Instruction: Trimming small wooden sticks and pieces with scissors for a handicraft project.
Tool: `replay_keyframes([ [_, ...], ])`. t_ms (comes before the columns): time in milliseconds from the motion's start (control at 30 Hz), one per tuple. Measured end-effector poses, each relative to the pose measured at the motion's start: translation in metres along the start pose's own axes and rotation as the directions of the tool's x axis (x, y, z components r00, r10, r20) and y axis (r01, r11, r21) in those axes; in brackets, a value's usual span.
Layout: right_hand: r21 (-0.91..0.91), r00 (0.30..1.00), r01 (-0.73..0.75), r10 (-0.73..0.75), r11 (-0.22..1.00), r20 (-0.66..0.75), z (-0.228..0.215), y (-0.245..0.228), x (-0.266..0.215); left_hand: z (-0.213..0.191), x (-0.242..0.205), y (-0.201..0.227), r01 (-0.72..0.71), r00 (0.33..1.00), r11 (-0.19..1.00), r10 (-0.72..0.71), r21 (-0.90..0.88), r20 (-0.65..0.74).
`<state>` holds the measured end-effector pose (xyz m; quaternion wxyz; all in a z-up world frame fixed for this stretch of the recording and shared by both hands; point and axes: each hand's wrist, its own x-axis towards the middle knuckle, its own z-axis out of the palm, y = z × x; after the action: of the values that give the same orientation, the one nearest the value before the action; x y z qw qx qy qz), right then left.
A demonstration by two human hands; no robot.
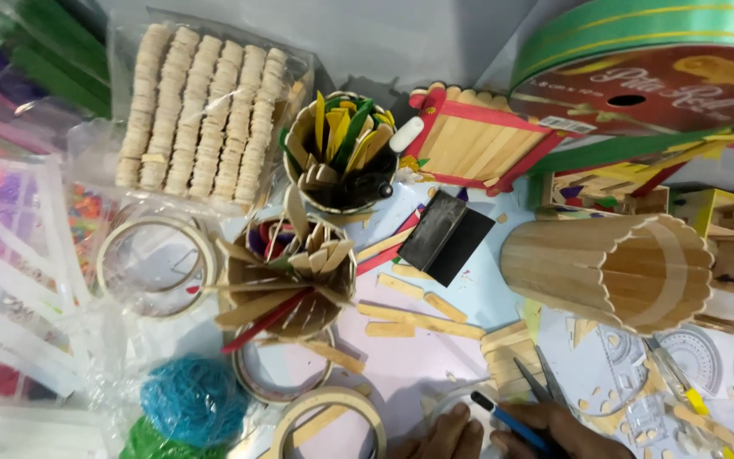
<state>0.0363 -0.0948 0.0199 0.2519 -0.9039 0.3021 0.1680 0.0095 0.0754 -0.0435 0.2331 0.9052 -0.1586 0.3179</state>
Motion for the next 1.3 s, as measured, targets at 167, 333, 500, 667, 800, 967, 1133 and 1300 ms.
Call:
replay_keyframes([
  [167, -0.062, 0.976, -0.181, 0.187, 0.981, 0.107, -0.031, -0.043, -0.039, -0.042, 0.068, -0.003, 0.102, 0.994, 0.990, -0.106, 0.101, 0.039],
  [333, 0.125, 0.981, -0.071, 0.046, 0.990, 0.190, -0.039, -0.042, -0.039, -0.072, 0.107, -0.007, -0.038, 0.981, 0.994, 0.018, 0.100, 0.194],
  [500, 0.090, 0.970, 0.166, -0.179, 0.982, 0.162, -0.035, -0.027, -0.039, -0.069, 0.095, -0.018, -0.056, 0.774, 0.977, 0.173, -0.207, 0.609],
  [667, 0.168, 0.915, 0.382, -0.398, 0.909, 0.072, -0.031, -0.020, -0.041, -0.088, 0.124, -0.013, -0.061, 0.628, 0.969, 0.225, -0.241, 0.745],
  [800, 0.125, 0.945, 0.299, -0.312, 0.946, 0.100, -0.030, -0.022, -0.043, -0.089, 0.128, -0.011, -0.040, 0.559, 0.968, 0.227, -0.247, 0.798],
  [967, 0.229, 0.908, 0.400, -0.418, 0.887, 0.036, -0.034, -0.023, -0.048, -0.084, 0.135, -0.008, -0.064, 0.535, 0.973, 0.222, -0.223, 0.815],
  [1133, 0.238, 0.883, 0.456, -0.468, 0.858, -0.006, -0.033, -0.022, -0.050, -0.080, 0.146, -0.007, -0.078, 0.449, 0.965, 0.258, -0.250, 0.856],
  [1300, 0.179, 0.927, 0.374, -0.370, 0.910, -0.054, -0.052, -0.022, -0.061, -0.079, 0.162, 0.008, -0.126, 0.369, 0.976, 0.211, -0.176, 0.905],
])
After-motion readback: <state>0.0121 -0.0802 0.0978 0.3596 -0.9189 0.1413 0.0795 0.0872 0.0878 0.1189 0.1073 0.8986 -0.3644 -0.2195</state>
